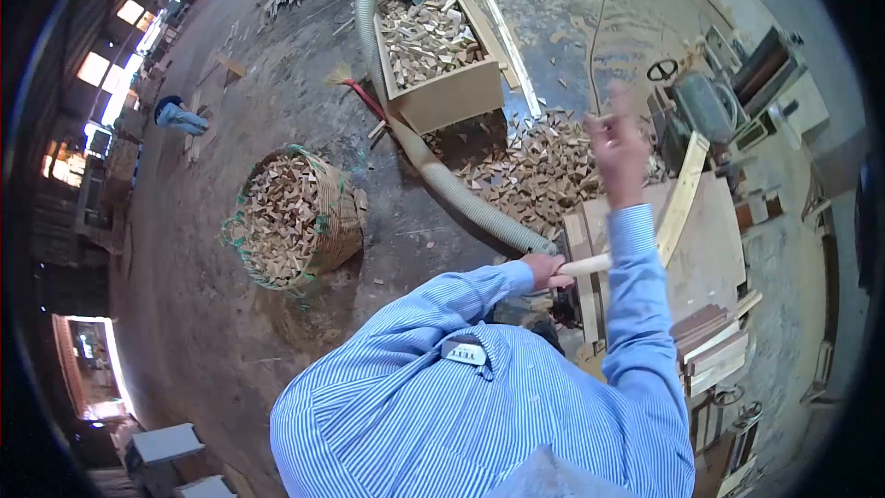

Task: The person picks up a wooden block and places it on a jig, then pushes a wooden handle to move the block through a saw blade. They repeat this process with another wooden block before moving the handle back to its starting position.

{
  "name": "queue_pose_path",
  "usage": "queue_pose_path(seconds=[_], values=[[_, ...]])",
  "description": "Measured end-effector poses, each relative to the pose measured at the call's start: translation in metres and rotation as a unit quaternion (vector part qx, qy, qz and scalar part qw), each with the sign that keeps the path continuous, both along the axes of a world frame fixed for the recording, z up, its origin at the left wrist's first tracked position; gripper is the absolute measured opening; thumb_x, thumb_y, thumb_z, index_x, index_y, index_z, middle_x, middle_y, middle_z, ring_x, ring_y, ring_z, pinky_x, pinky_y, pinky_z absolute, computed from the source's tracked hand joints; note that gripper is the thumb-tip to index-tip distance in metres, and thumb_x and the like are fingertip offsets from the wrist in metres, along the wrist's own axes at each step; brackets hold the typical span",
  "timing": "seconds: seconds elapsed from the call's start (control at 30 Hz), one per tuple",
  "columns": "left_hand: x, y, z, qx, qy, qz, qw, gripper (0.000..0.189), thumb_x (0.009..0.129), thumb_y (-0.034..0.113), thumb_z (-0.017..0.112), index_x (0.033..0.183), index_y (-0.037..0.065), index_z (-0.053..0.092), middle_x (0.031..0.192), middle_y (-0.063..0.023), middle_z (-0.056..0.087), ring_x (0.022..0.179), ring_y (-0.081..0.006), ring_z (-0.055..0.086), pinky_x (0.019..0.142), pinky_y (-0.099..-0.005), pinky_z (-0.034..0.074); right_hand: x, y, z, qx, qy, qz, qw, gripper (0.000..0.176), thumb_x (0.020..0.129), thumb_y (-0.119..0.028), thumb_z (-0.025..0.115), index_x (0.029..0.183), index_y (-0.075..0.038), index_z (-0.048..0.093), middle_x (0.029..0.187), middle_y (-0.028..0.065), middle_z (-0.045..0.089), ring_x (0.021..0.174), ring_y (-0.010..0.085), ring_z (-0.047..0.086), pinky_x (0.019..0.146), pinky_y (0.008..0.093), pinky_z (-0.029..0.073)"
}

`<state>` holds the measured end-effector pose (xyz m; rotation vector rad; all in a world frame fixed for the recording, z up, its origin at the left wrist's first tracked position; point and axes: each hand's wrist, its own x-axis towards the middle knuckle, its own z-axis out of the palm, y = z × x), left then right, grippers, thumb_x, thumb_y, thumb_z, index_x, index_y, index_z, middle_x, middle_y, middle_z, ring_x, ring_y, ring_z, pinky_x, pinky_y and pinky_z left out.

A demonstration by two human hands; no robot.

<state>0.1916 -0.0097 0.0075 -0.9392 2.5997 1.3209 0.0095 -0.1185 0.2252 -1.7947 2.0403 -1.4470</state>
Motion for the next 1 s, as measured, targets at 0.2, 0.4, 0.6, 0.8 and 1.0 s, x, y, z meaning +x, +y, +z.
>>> queue_pose_path(seconds=[0.2, 0.4, 0.6, 0.8, 1.0], values=[[0.171, -0.014, -0.002, 0.027, 0.031, 0.333, 0.942, 0.053, 0.094, 0.054, 0.061, 0.101, 0.002, 0.069, 0.101, -0.0228, 0.071, 0.094, -0.0368, 0.069, 0.082, -0.0469, 0.052, 0.099, 0.043, -0.087, 0.102, -0.106, 0.107, 0.983, 0.060, 0.093, -0.027, 0.074, 0.146, -0.008, 0.053, 0.081, 0.0116, 0.065, 0.070, 0.0217, 0.064, 0.065, 0.0367, 0.052], [0.367, 0.030, -0.077, 0.043, -0.303, 0.381, 0.873, 0.066, 0.090, 0.061, 0.062, 0.118, 0.002, 0.069, 0.123, -0.0221, 0.068, 0.114, -0.0403, 0.065, 0.098, -0.0481, 0.051, 0.107, 0.136, -0.179, 0.233, 0.006, 0.114, 0.966, 0.054, 0.092, -0.034, 0.073, 0.136, -0.005, 0.059, 0.087, 0.0158, 0.068, 0.079, 0.0332, 0.065, 0.072, 0.0452, 0.052], [0.416, 0.077, -0.142, 0.151, -0.408, 0.191, 0.880, 0.081, 0.083, 0.067, 0.064, 0.132, 0.002, 0.064, 0.128, -0.0231, 0.067, 0.121, -0.0403, 0.063, 0.102, -0.0472, 0.050, 0.119, 0.154, -0.188, 0.232, 0.153, 0.124, 0.953, 0.042, 0.091, -0.038, 0.072, 0.121, -0.008, 0.067, 0.088, 0.0153, 0.068, 0.084, 0.0351, 0.066, 0.075, 0.0470, 0.049], [0.366, 0.030, -0.139, 0.105, -0.270, 0.241, 0.926, 0.064, 0.084, 0.064, 0.066, 0.112, 0.006, 0.070, 0.114, -0.0209, 0.072, 0.109, -0.0391, 0.068, 0.095, -0.0469, 0.052, 0.126, 0.153, -0.181, 0.322, 0.121, 0.085, 0.935, 0.039, 0.095, -0.038, 0.066, 0.118, -0.007, 0.069, 0.106, 0.0172, 0.070, 0.098, 0.0381, 0.065, 0.088, 0.0478, 0.050], [0.354, -0.031, -0.124, 0.057, -0.202, 0.253, 0.944, 0.058, 0.086, 0.062, 0.066, 0.106, 0.008, 0.072, 0.108, -0.0200, 0.073, 0.104, -0.0378, 0.069, 0.092, -0.0458, 0.053, 0.123, 0.161, -0.194, 0.310, 0.136, 0.076, 0.938, 0.036, 0.090, -0.035, 0.070, 0.113, -0.007, 0.071, 0.105, 0.0182, 0.070, 0.098, 0.0386, 0.065, 0.088, 0.0484, 0.051]])
